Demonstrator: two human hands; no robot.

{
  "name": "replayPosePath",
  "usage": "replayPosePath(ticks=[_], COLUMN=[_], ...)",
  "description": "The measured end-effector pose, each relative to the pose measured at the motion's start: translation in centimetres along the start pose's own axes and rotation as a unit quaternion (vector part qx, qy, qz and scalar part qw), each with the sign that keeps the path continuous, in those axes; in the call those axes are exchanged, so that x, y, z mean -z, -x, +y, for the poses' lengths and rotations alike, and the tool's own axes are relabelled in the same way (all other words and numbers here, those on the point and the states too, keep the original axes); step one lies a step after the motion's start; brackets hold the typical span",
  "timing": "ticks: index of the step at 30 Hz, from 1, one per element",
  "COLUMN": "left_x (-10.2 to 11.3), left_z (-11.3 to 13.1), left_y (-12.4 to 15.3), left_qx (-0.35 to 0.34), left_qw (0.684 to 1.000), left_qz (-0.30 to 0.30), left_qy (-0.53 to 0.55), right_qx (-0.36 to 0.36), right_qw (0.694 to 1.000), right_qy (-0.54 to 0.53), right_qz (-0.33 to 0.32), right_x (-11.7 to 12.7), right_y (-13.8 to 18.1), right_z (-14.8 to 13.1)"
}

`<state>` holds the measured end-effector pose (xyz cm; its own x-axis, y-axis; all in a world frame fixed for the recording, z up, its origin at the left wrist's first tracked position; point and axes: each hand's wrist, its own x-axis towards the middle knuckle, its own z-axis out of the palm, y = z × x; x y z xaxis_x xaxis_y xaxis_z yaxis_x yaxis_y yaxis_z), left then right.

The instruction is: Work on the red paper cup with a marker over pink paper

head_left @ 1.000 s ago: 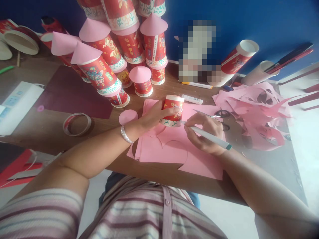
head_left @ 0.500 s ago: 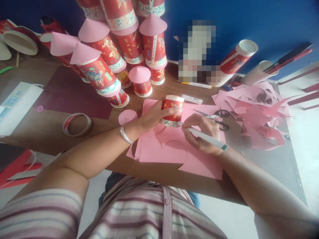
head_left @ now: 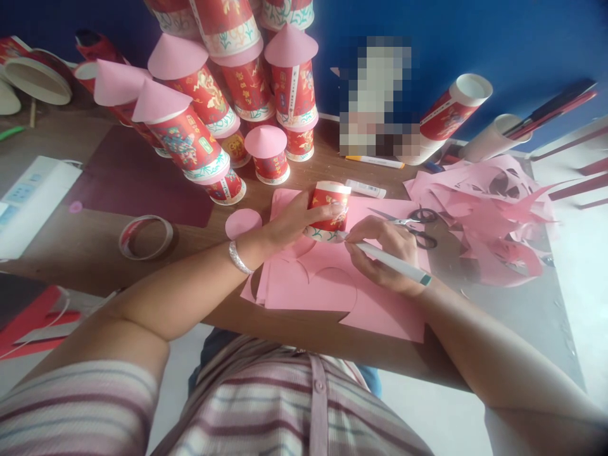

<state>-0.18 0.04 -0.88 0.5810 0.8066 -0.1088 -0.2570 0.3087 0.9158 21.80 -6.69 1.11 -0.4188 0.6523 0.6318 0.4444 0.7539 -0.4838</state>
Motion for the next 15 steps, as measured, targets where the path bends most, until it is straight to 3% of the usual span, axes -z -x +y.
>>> replayPosePath(ticks=[15], left_x=[0.0], left_z=[0.18], left_y=[0.09], left_qx=[0.005], left_qw=[1.0], left_qz=[0.016], left_qy=[0.006], right_qx=[-0.004], right_qw=[1.0], right_qy=[0.019], right_qz=[0.004], right_x=[0.15], right_y=[0.01], right_z=[-0.13])
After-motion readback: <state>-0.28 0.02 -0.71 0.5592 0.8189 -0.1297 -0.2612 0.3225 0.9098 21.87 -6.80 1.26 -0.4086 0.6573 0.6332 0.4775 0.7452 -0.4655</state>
